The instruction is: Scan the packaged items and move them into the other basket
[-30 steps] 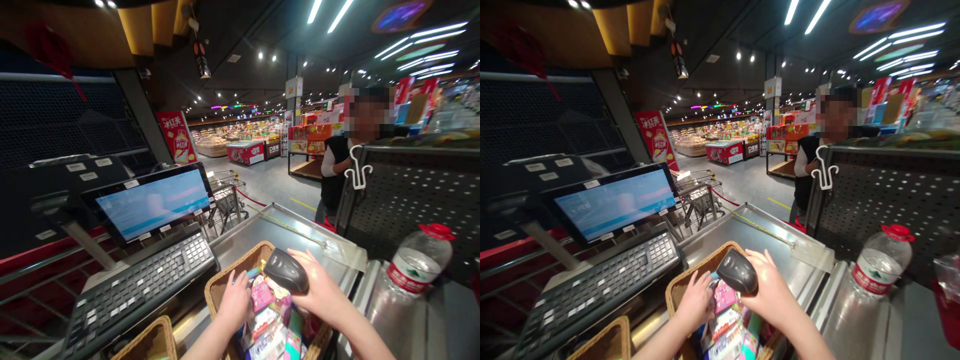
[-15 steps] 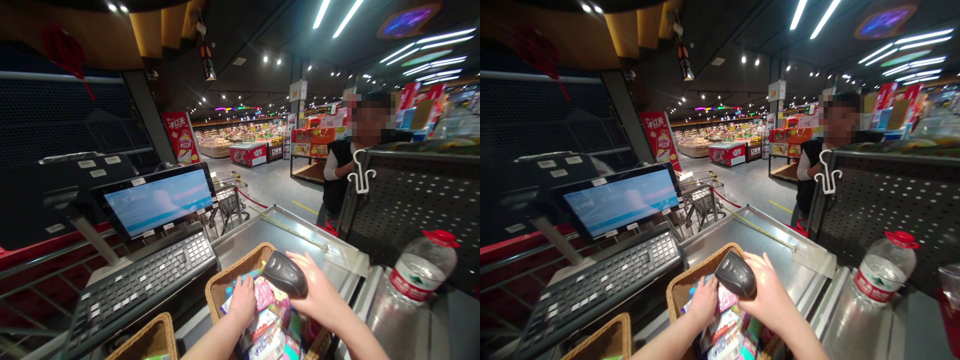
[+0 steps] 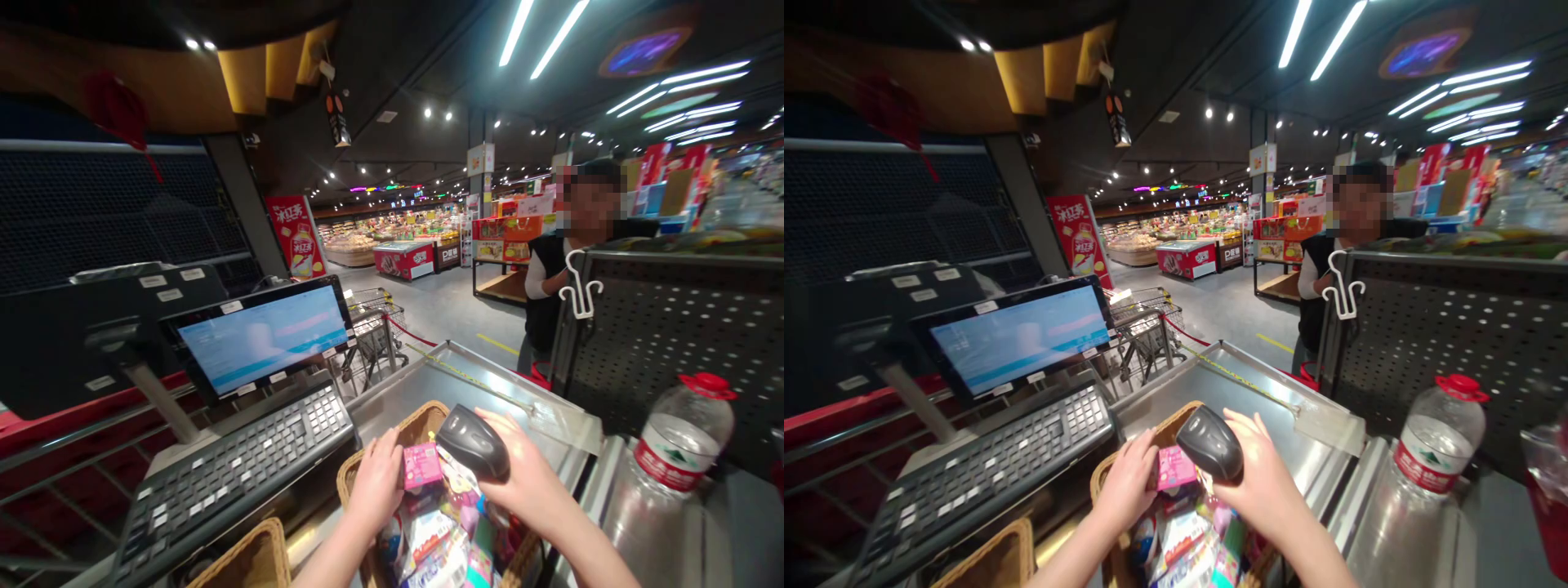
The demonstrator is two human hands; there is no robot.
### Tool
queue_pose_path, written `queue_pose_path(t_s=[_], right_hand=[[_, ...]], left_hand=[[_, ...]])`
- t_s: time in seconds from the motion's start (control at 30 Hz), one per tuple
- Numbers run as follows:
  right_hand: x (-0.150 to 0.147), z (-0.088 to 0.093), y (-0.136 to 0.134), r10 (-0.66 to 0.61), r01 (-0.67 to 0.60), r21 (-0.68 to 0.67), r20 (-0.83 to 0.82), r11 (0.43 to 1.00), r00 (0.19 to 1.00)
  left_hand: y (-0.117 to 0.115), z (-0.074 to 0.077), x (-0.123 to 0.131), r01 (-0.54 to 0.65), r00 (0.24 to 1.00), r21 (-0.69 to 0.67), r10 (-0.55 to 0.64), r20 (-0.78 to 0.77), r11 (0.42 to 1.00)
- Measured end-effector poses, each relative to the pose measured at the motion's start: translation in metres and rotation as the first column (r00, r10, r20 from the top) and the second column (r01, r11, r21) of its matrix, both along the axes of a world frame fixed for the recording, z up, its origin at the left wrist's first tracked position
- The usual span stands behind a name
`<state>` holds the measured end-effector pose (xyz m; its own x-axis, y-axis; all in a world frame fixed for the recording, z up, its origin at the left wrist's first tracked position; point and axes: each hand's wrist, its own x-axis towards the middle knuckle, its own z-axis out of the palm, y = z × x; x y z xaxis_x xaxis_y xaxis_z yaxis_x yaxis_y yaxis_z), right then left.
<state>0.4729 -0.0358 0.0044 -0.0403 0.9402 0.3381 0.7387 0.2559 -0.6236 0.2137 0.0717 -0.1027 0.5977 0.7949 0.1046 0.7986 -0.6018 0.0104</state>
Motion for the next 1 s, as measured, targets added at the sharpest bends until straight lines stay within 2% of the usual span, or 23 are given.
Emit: queue_pose_path(t_s=[0.2,0.33,0.43,0.63,0.8,1.0], right_hand=[[-0.015,0.004,0.000,0.003,-0.004,0.103,0.015,0.995,1.000],[-0.030,0.010,0.001,0.020,-0.025,0.151,0.036,0.988,0.999],[-0.043,0.015,0.001,0.061,-0.070,0.156,0.064,0.985,0.996],[-0.077,0.028,0.003,0.122,-0.133,0.107,0.100,0.985,0.987],[-0.116,0.037,0.007,0.185,-0.192,0.063,0.101,0.979,0.977],[-0.168,0.035,0.012,0.292,-0.293,0.052,0.033,0.955,0.956]], left_hand=[[-0.007,0.042,-0.044,-0.010,1.000,0.324,0.007,0.010,0.946],[-0.017,0.065,-0.072,-0.047,0.999,0.428,0.033,0.039,0.903],[-0.026,0.076,-0.088,-0.099,0.995,0.460,0.075,0.069,0.882],[-0.046,0.086,-0.119,-0.203,0.979,0.477,0.188,0.079,0.855],[-0.060,0.089,-0.148,-0.287,0.957,0.518,0.268,0.113,0.806],[-0.076,0.088,-0.183,-0.389,0.917,0.549,0.370,0.151,0.740]])
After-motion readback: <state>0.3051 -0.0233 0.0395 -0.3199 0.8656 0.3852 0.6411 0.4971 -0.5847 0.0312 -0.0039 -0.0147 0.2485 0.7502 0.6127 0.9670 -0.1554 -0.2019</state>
